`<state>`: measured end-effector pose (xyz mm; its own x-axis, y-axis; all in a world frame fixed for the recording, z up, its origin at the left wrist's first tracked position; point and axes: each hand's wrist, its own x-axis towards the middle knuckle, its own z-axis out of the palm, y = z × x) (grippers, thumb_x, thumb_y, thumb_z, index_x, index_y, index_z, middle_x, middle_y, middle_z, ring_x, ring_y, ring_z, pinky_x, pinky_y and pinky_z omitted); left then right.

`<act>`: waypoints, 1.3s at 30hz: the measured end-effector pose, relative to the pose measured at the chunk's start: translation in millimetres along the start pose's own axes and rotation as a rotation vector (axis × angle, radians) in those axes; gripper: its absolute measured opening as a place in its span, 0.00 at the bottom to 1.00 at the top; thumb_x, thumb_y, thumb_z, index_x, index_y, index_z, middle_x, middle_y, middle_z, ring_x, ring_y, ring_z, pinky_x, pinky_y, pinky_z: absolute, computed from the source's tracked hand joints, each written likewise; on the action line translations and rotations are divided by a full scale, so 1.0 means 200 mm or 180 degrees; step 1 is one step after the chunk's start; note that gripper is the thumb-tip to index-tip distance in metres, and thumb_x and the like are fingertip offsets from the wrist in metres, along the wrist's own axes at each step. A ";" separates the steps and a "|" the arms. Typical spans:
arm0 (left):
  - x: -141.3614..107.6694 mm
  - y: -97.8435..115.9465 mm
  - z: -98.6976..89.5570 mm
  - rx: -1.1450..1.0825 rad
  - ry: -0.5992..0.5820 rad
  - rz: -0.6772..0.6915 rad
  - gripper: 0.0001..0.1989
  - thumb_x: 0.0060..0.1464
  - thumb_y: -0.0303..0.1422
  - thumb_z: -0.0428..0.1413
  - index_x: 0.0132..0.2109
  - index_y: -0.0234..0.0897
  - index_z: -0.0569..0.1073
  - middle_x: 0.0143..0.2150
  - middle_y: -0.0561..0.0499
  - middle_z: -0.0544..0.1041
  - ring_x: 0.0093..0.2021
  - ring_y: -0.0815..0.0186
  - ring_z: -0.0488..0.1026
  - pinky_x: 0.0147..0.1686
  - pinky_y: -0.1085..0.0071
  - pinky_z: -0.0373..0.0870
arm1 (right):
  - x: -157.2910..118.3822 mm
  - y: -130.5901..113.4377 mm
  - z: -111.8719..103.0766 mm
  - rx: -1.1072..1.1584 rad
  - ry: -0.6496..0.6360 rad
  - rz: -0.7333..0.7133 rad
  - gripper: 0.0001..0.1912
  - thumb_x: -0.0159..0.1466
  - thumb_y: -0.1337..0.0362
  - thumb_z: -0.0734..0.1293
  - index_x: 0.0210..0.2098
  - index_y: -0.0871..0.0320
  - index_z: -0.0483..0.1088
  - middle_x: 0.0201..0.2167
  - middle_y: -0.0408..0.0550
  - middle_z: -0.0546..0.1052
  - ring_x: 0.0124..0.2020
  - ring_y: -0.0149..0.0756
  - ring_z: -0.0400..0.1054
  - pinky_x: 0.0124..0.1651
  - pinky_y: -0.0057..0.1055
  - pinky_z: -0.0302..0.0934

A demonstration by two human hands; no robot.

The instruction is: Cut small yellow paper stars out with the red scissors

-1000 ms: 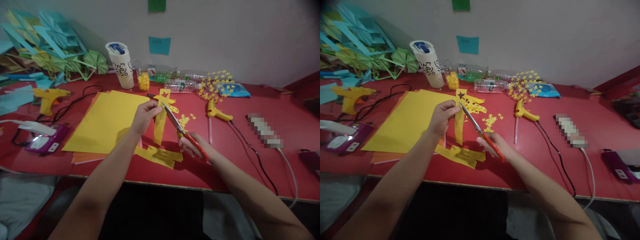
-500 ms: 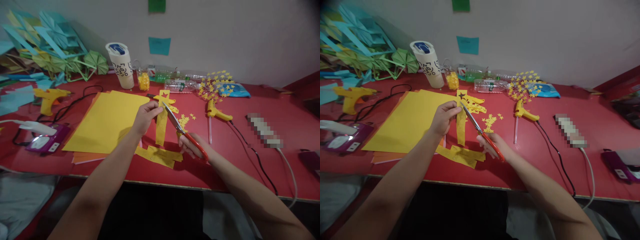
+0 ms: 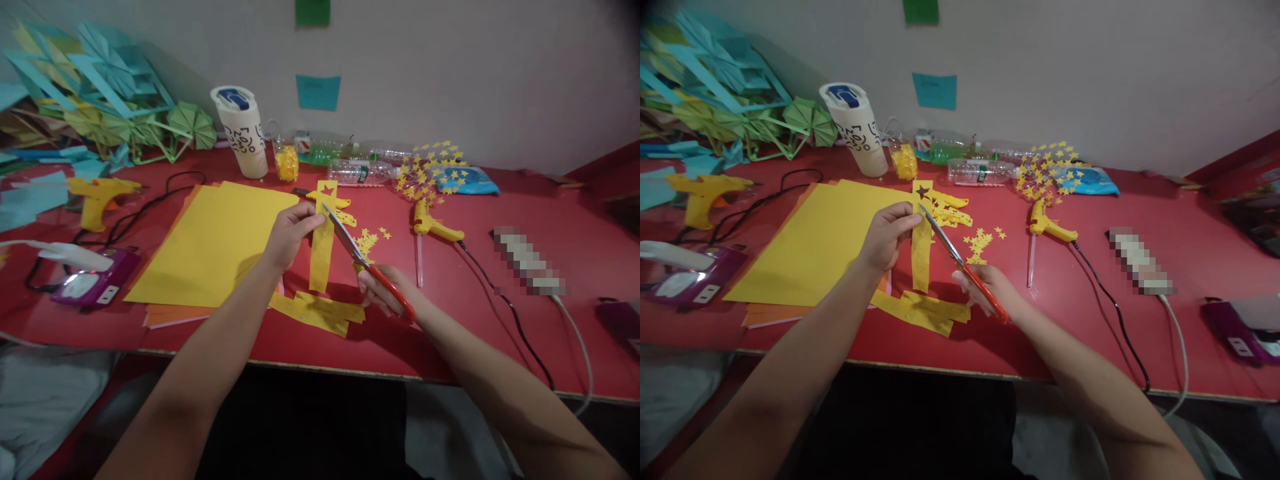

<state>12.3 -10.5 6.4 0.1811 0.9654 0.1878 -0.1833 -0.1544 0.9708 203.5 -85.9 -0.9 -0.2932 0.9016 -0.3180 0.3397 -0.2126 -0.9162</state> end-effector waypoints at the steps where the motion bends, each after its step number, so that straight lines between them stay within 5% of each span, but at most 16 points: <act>1: 0.00 0.00 0.00 0.0005 0.0003 0.0005 0.11 0.44 0.30 0.57 0.20 0.36 0.63 0.17 0.58 0.55 0.18 0.77 0.52 0.20 0.77 0.53 | 0.00 0.00 0.00 -0.0011 0.0025 0.0032 0.28 0.51 0.36 0.64 0.21 0.56 0.60 0.09 0.33 0.60 0.07 0.22 0.53 0.20 0.27 0.64; 16: 0.02 -0.02 -0.03 0.0042 0.0069 0.0025 0.09 0.46 0.31 0.56 0.22 0.36 0.64 0.19 0.58 0.58 0.19 0.76 0.55 0.20 0.76 0.55 | 0.00 -0.02 -0.01 -0.0105 0.0097 0.0061 0.26 0.49 0.38 0.66 0.19 0.55 0.59 0.08 0.34 0.60 0.08 0.25 0.58 0.15 0.25 0.58; 23: 0.01 0.01 -0.01 0.0580 0.1039 0.0848 0.05 0.45 0.26 0.57 0.32 0.37 0.69 0.28 0.55 0.70 0.28 0.75 0.67 0.28 0.78 0.65 | 0.04 0.02 -0.01 0.0206 0.0242 -0.0068 0.24 0.53 0.40 0.64 0.20 0.54 0.58 0.05 0.30 0.55 0.06 0.22 0.51 0.24 0.30 0.66; 25: -0.01 0.03 0.00 0.0459 0.0667 0.0631 0.02 0.48 0.30 0.55 0.29 0.37 0.69 0.23 0.56 0.67 0.21 0.77 0.62 0.21 0.78 0.60 | 0.04 0.03 -0.01 0.0217 0.0310 0.0012 0.24 0.52 0.40 0.64 0.20 0.54 0.58 0.05 0.31 0.55 0.07 0.24 0.54 0.19 0.27 0.62; 29: -0.06 0.05 0.05 0.0189 -0.1109 -0.0731 0.16 0.54 0.41 0.51 0.26 0.35 0.71 0.16 0.55 0.66 0.13 0.77 0.56 0.13 0.76 0.50 | 0.04 0.02 -0.01 0.0164 0.0378 0.0025 0.24 0.51 0.40 0.64 0.20 0.55 0.59 0.06 0.32 0.57 0.07 0.25 0.54 0.14 0.25 0.56; 32: -0.08 0.01 0.10 0.0079 -0.1460 -0.1221 0.22 0.56 0.48 0.47 0.25 0.35 0.70 0.15 0.54 0.64 0.13 0.78 0.55 0.13 0.76 0.48 | 0.03 0.01 -0.01 0.0164 0.0375 -0.0069 0.23 0.54 0.43 0.64 0.20 0.55 0.59 0.06 0.31 0.56 0.06 0.23 0.52 0.20 0.28 0.64; 39: -0.09 -0.06 0.15 -0.0932 -0.0299 -0.0543 0.15 0.50 0.46 0.55 0.36 0.39 0.64 0.19 0.60 0.64 0.17 0.77 0.56 0.15 0.79 0.50 | 0.02 0.02 -0.01 0.0094 0.0275 -0.0338 0.22 0.57 0.44 0.62 0.20 0.54 0.59 0.06 0.31 0.56 0.07 0.24 0.53 0.28 0.32 0.68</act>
<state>39.7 -33.2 -3.7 0.3186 0.9464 0.0527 -0.4096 0.0873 0.9081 205.1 -82.5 -6.0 -0.2478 0.9484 -0.1977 0.2841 -0.1239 -0.9507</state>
